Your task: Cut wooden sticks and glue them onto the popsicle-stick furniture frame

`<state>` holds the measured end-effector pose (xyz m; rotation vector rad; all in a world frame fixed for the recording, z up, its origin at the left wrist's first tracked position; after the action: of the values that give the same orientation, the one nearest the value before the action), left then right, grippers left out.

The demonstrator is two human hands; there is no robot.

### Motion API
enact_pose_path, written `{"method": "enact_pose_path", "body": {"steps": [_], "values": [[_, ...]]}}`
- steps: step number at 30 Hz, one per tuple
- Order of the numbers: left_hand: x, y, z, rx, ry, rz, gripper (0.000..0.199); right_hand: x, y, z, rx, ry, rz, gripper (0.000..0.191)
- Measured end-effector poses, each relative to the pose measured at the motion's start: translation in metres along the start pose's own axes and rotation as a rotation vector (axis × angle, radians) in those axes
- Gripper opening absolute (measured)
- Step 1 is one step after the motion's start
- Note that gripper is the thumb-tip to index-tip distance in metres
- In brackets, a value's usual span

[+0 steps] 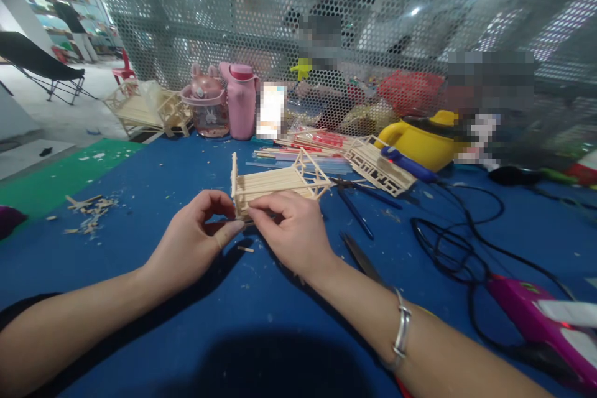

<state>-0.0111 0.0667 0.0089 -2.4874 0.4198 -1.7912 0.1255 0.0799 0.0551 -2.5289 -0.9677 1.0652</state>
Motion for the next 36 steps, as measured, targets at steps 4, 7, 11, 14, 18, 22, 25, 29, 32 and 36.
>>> {"method": "enact_pose_path", "body": {"steps": [4,7,11,14,18,22,25,29,32,36], "values": [[0.0,0.0,0.0,0.0,0.0,0.011,0.016,0.002,0.001,0.001,0.011,-0.003,0.013,0.01],[0.001,0.0,0.0,0.005,-0.002,0.018,0.015,0.003,0.001,0.002,0.018,-0.005,0.014,0.01],[0.001,0.0,-0.001,0.013,-0.005,0.027,0.016,0.001,0.002,0.001,0.012,-0.009,-0.018,0.014],[0.001,-0.001,-0.002,0.02,-0.019,0.033,0.017,0.002,0.003,-0.001,0.033,-0.003,-0.022,0.02],[0.0,-0.002,-0.004,0.032,-0.041,0.032,0.016,0.005,0.006,-0.002,0.059,0.035,0.003,0.02],[0.0,-0.001,-0.008,0.061,-0.086,0.051,0.018,0.0,0.01,-0.007,0.08,0.054,-0.016,0.011],[0.007,0.002,-0.016,0.122,-0.174,0.143,0.022,-0.008,0.015,-0.022,0.174,0.147,-0.084,0.003],[0.025,0.004,-0.023,0.151,-0.352,0.385,0.027,-0.004,0.017,-0.046,0.346,0.375,-0.154,0.018],[0.029,-0.003,-0.02,0.059,-0.431,0.413,0.034,0.022,0.006,-0.058,0.28,0.367,-0.032,0.035],[0.026,-0.014,-0.018,-0.001,-0.356,0.371,0.037,0.029,-0.007,-0.076,0.085,0.262,0.051,0.051]]}}
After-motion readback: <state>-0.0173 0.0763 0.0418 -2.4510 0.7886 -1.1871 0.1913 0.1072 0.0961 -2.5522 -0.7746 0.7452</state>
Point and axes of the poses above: each hand's wrist, its own y-axis away from the middle knuckle, its own z-axis out of the palm, x = y × z, the point moved 7 cm from there along -y, towards the middle knuckle, and after that the axes turned 12 degrees about -x, right-handed, at the moved point
